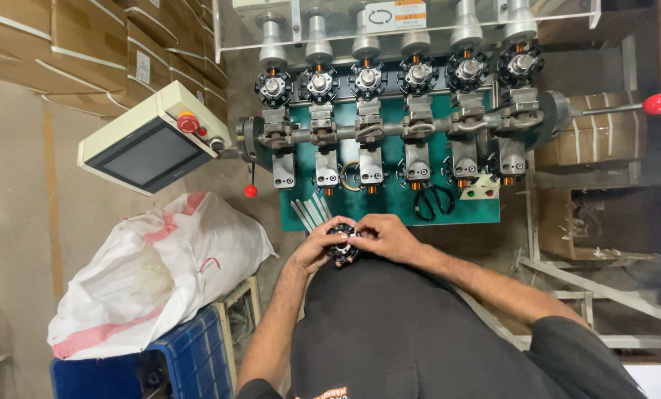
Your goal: The person stands at a multi-station industrial press machine, places black round workpieces into the machine stations, pulls the red-handled lever to cycle the machine, and removes processed pieces. They carry finished pieces to a blue bin, wrap them in plastic inside a cardboard box, and return to continue operating the machine.
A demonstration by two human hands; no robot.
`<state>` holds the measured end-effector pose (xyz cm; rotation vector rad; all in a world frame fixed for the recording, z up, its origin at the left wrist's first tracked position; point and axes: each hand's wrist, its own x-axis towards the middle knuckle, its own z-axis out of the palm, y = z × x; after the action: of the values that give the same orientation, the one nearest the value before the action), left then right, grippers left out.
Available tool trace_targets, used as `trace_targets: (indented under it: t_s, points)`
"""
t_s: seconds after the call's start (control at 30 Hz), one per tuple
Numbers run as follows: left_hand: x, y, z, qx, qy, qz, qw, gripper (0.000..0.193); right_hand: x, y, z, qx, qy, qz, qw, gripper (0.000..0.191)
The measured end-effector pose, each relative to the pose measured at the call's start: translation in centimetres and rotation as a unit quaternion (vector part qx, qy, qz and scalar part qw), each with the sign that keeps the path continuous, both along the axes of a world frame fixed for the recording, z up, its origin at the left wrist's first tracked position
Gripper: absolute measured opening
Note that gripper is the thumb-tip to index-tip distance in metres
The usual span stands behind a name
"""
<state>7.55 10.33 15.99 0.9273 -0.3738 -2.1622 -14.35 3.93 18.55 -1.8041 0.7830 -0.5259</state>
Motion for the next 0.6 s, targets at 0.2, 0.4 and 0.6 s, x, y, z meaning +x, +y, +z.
trace_targets:
  t_s: [0.2, 0.4, 0.6]
  points:
    - [1.1, 2.0, -2.8, -0.132, -0.113, 0.053, 0.983, 0.038, -0.2, 0.1, -4.0, 0.397, -0.103, -0.060, 0.910, 0.022]
    - [1.6, 0.1, 2.1, -0.250, -0.207, -0.041, 0.945, 0.035, -0.1, -1.2, -3.6, 0.385, -0.119, -0.034, 0.915, 0.018]
    - [0.4, -0.5, 5.3, -0.271, -0.260, -0.047, 0.926, 0.040, -0.2, -1.7, -0.9, 0.371, -0.090, -0.032, 0.923, 0.021]
